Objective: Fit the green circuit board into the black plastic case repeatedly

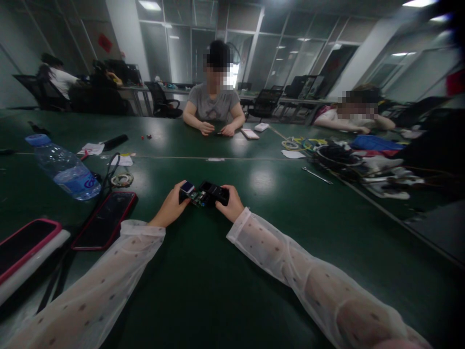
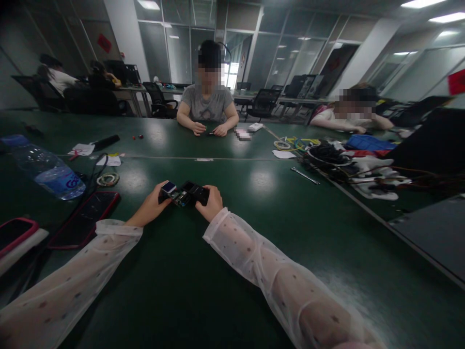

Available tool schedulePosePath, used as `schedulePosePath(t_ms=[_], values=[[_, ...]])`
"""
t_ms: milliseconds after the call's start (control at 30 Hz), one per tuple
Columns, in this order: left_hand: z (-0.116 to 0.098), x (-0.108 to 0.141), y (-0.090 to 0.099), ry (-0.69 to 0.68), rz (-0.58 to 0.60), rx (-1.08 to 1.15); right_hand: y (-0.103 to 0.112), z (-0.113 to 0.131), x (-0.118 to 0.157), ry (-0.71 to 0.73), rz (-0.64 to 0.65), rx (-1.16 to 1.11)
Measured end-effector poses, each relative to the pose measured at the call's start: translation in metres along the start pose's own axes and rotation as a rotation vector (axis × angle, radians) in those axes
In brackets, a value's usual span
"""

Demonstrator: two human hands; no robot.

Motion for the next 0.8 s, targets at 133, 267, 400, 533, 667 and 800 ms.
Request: schedulePosePath(t_ms=[133,267,400,533,667,800], values=[[0.0013,-0.0004,-0.0024,-0.005,0.019,-0.002,0.0006,0.0018,-0.0002,0.003,-0.005,-0.009],[-0.0009,-0.0010,-0.0052,-0.024,0.036,0.009,0.0034,0.0057,-0.0010,0.028,-0.030,-0.003],[-0.0034,-0.0005,-0.0070,-0.028,0.057,0.013,0.0053,0.0088,-0.0010,0.059,-0.044,0.007],[-0.0062,0.0002,-0.0069,-0.032,0.065,0.020,0.0064,0.0088,-0.0008,0.075,-0.062,0.015],[-0.0081,0.0000,-0.0069,-0.043,0.062,0.020,0.0057,0.0089,-0.0012,0.098,-0.079,0.032],[-0.0057,-0.0003,-0.0077,-0.022,0.067,0.006,0.0071,0.0089,-0.0018,0.096,-0.089,0.016]])
Point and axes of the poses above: each hand's wrist, its own x-axis away from the middle knuckle, its own y-axis out of the back of the hand, z = x × y, the point moved 10 cm from there along -x, towards the middle knuckle, and after that the axes turned 7 degrees about y, right-handed, at the moved point
